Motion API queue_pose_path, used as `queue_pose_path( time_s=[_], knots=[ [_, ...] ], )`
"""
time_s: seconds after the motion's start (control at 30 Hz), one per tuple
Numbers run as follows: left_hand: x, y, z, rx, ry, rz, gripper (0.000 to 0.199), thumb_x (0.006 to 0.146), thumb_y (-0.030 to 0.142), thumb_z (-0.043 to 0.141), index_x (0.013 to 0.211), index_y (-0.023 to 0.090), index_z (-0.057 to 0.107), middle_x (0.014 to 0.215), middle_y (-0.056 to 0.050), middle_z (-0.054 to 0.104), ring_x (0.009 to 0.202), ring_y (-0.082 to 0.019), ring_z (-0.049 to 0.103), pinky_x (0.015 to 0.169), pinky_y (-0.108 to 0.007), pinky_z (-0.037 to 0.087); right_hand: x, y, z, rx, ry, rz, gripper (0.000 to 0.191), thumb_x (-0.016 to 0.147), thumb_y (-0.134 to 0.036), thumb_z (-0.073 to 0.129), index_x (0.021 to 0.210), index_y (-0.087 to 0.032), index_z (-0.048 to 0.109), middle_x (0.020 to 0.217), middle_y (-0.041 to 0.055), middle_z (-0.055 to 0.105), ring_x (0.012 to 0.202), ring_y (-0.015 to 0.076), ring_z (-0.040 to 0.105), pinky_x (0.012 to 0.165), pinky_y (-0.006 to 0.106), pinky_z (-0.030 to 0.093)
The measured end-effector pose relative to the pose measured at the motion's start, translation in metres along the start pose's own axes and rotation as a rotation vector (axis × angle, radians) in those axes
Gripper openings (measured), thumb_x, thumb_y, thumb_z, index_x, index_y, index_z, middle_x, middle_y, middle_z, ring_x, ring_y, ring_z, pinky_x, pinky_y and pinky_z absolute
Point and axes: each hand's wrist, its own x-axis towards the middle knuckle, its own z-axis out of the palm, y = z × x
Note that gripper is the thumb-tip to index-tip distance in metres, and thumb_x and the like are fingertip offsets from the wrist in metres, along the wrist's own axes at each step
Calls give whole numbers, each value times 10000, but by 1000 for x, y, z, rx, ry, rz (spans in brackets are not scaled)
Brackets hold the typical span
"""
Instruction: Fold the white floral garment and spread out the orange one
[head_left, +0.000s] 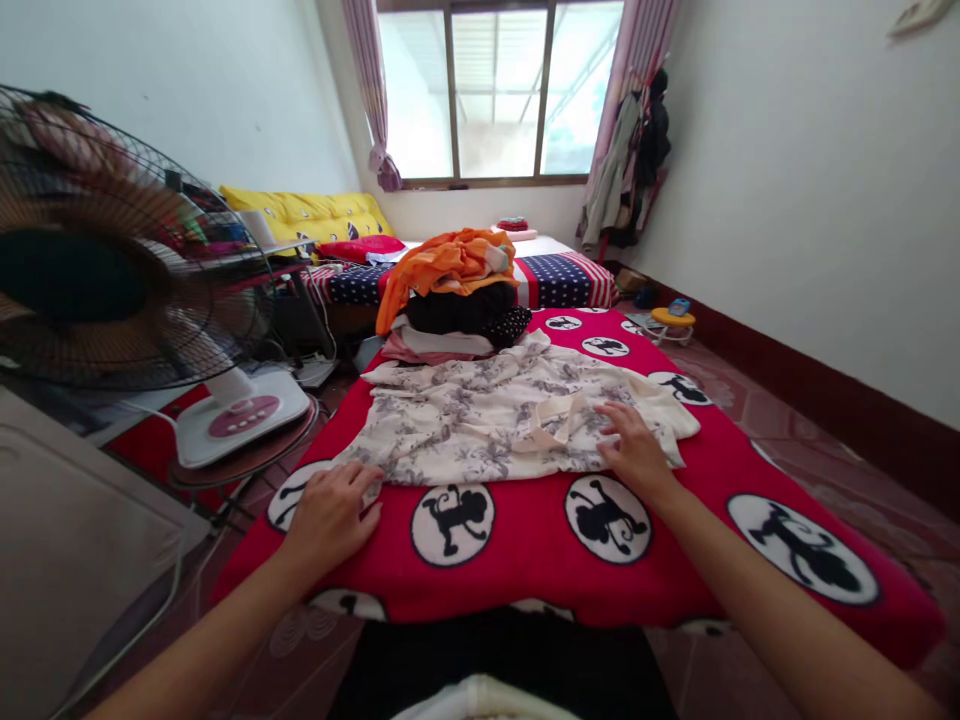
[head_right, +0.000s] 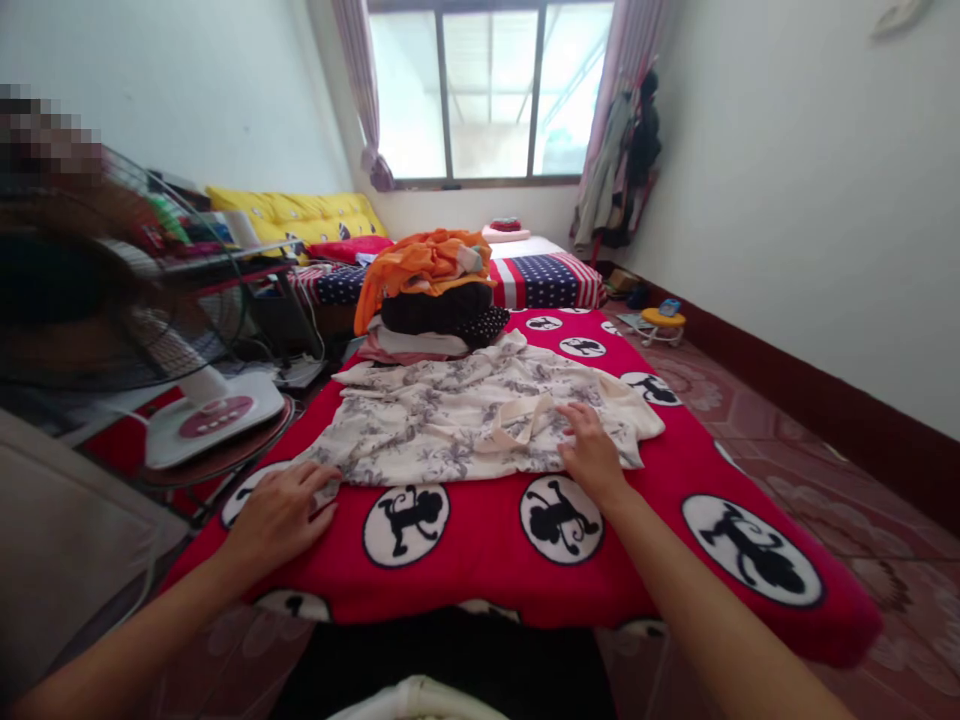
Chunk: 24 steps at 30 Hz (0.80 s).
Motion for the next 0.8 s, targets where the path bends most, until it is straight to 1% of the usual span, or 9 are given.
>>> queue_pose_path(
  time_s=[0.1, 0.2, 0.27, 0.37, 0.5, 0.57, 0.6, 0.73, 0.8],
  knots=[
    [2, -12, 6, 11, -17, -25, 328, 788, 136, 464, 1049, 183, 657, 988, -106, 658, 923, -276, 608, 828, -409, 424, 14, -13, 14, -85, -92, 23, 777, 657, -81, 526, 1400, -278, 413, 1473, 104, 357, 712, 164, 644, 678, 333, 525],
    [6, -24, 6, -24, -46, -27, 322, 799, 98, 417, 942, 191, 692, 914, -98, 674, 889, -276, 623, 815, -414, 433, 29, -22, 24, -167, -124, -34, 903, 614, -34, 512, 1453, -315, 338, 1528, 69, 306, 909, 235, 648, 735, 331, 508],
    [8, -29, 2, -115, -60, 4, 314, 811, 110, 405, 872, 193, 701, 897, -96, 676, 887, -266, 625, 806, -400, 448, 37, -23, 29, -143, -163, -77, 922, 609, -27, 504, 1468, -305, 317, 1475, 52, 410, 974, 235, 630, 748, 302, 495],
    [7, -31, -10, -375, -97, 130, 299, 786, 112, 419, 828, 198, 702, 955, -84, 679, 926, -223, 621, 837, -341, 470, 42, -20, 31, -63, -262, -107, 839, 632, -58, 495, 1435, -273, 383, 1139, 23, 664, 801, 170, 629, 685, 253, 470],
    [3, -31, -31, -672, -286, 145, 237, 792, 194, 485, 841, 216, 717, 920, -48, 708, 894, -206, 635, 849, -307, 478, 33, -14, 28, 33, -288, -139, 413, 703, -165, 503, 1068, -241, 682, 857, 15, 689, 737, 171, 610, 695, 270, 462],
    [7, -34, -37, -770, -377, 41, 217, 815, 304, 528, 849, 220, 726, 877, -40, 718, 857, -214, 644, 811, -300, 487, 25, -13, 25, 38, -296, -148, 255, 760, -254, 514, 911, -243, 719, 814, 20, 683, 721, 180, 611, 683, 285, 457],
    [12, -37, -36, -808, -353, -34, 231, 812, 361, 551, 855, 218, 727, 880, -41, 719, 858, -221, 645, 803, -300, 487, 20, -13, 24, 34, -301, -154, 236, 786, -299, 512, 879, -245, 722, 801, 21, 680, 710, 182, 611, 672, 290, 454],
    [43, -55, -14, -1009, 13, -522, 406, 647, 469, 717, 939, 187, 689, 973, -67, 707, 980, -253, 624, 830, -299, 474, 3, -11, 27, 55, -237, -154, 240, 827, -376, 506, 871, -256, 709, 845, 28, 687, 748, 203, 629, 682, 311, 464],
    [61, -63, 1, -1135, 30, -734, 511, 572, 504, 758, 935, 157, 661, 863, -77, 705, 913, -262, 647, 753, -307, 494, -1, -9, 31, 78, -187, -137, 219, 821, -379, 522, 880, -267, 700, 883, 28, 694, 788, 215, 638, 702, 321, 477]
  ],
)
